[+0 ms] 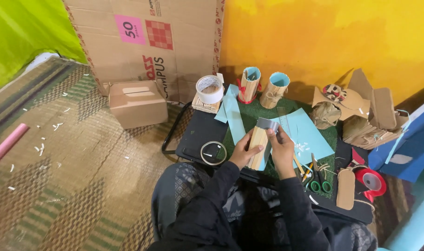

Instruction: Measuring, cutting, and attaching wooden sticks to cardboard tubes to create a craft item.

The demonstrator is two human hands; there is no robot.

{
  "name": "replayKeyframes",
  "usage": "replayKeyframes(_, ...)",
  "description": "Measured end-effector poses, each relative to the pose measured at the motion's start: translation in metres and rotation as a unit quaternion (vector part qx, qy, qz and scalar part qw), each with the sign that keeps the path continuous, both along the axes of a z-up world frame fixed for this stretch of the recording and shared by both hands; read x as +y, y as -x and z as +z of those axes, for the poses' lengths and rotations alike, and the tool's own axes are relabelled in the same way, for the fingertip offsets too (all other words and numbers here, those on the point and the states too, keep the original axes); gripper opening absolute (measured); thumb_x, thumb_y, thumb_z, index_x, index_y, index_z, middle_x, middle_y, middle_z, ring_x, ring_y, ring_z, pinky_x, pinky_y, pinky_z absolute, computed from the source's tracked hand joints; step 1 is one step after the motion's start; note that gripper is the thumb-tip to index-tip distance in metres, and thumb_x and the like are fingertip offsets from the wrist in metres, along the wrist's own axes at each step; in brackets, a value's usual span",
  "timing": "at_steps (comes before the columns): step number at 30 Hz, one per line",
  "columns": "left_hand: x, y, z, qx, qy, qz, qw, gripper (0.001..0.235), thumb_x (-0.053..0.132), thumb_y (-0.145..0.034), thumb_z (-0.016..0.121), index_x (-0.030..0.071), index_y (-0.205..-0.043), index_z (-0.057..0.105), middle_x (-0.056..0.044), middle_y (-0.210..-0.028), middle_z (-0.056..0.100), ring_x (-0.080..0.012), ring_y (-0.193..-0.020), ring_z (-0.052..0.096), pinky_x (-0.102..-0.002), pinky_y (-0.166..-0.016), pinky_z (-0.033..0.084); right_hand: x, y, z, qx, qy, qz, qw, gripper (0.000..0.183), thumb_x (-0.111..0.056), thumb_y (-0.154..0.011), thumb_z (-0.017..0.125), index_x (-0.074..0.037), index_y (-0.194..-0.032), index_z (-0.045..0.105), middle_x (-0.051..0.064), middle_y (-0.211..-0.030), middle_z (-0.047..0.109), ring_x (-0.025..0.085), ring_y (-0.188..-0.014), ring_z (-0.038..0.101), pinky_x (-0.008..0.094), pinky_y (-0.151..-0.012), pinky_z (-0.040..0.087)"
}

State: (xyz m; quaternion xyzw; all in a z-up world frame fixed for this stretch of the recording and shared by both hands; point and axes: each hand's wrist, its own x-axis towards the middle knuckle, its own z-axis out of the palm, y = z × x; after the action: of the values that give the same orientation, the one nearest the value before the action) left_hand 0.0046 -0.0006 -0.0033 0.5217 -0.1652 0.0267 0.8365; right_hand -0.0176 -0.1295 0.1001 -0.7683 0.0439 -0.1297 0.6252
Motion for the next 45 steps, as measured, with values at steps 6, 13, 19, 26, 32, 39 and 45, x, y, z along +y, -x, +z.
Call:
replayKeyframes(6,0.004,-0.002,0.006,0.08,0.08,0.038,0.993,0.088,0.031,-0.093,0.079,0.014,-0.163,0.027,-0.021,-0.143,0.052,-0.0319,-0.129,0.052,-0.051,-0.112,0.042,0.014,0.036,-0.006,-0.03,-0.059,0.052,0.996,0.064,-0.031,-0.11,0.049,-0.006,-0.164,0.024,0.032,-0.15,0.049,0.045,-0.141,0.044,0.056,-0.113,0.04)
replayKeyframes(13,0.009,0.037,0.083,0.177,0.188,0.121,0.959,0.086,0.047,-0.102,0.063,0.02,-0.166,0.012,-0.02,-0.169,0.018,-0.0406,-0.153,0.025,-0.056,-0.125,0.02,0.037,0.055,-0.047,-0.011,-0.031,0.084,0.996,0.079,-0.035,-0.101,0.065,-0.012,-0.165,0.026,0.029,-0.154,0.046,0.049,-0.142,0.041,0.058,-0.116,0.036)
replayKeyframes(19,0.007,0.042,0.087,0.167,0.102,0.151,0.969,0.087,0.058,-0.098,0.059,0.027,-0.166,0.014,-0.018,-0.17,0.017,-0.0394,-0.154,0.024,-0.054,-0.126,0.02,0.039,0.052,-0.052,0.019,0.03,0.081,0.996,0.089,-0.042,-0.09,0.077,-0.013,-0.162,0.036,0.033,-0.152,0.046,0.052,-0.136,0.047,0.058,-0.109,0.046)
replayKeyframes(26,0.001,0.047,0.09,0.158,0.048,0.175,0.971,0.071,0.042,-0.104,0.058,0.021,-0.164,0.027,-0.016,-0.164,0.034,-0.0337,-0.149,0.036,-0.054,-0.122,0.029,0.042,0.055,-0.063,-0.009,-0.081,0.016,0.997,0.08,-0.032,-0.075,0.093,-0.001,-0.142,0.063,0.029,-0.13,0.067,0.033,-0.113,0.068,0.045,-0.087,0.061)
replayKeyframes(32,0.004,0.04,0.079,0.153,0.053,0.14,0.977,0.072,0.036,-0.106,0.058,0.018,-0.165,0.022,-0.019,-0.165,0.031,-0.0369,-0.148,0.034,-0.054,-0.121,0.032,0.042,0.054,-0.07,-0.035,-0.092,-0.003,0.995,0.08,-0.031,-0.074,0.094,0.0,-0.14,0.064,0.029,-0.131,0.066,0.037,-0.112,0.067,0.046,-0.086,0.062)
replayKeyframes(39,0.011,0.024,0.04,0.213,0.069,0.086,0.971,0.081,0.057,-0.105,0.052,0.02,-0.167,0.014,-0.019,-0.17,0.016,-0.04,-0.155,0.019,-0.053,-0.127,0.019,0.035,0.06,-0.075,-0.134,0.053,-0.019,0.989,0.083,-0.028,-0.07,0.097,-0.007,-0.143,0.064,0.022,-0.131,0.069,0.04,-0.129,0.06,0.052,-0.106,0.049)
replayKeyframes(45,0.014,-0.003,-0.004,0.223,0.065,0.077,0.97,0.085,0.067,-0.104,0.053,0.008,-0.162,0.033,-0.024,-0.16,0.038,-0.0414,-0.146,0.039,-0.054,-0.12,0.033,0.03,0.079,-0.064,-0.206,0.07,0.001,0.976,0.081,-0.006,-0.071,0.093,-0.01,-0.146,0.061,0.022,-0.136,0.063,0.046,-0.129,0.058,0.058,-0.102,0.052)
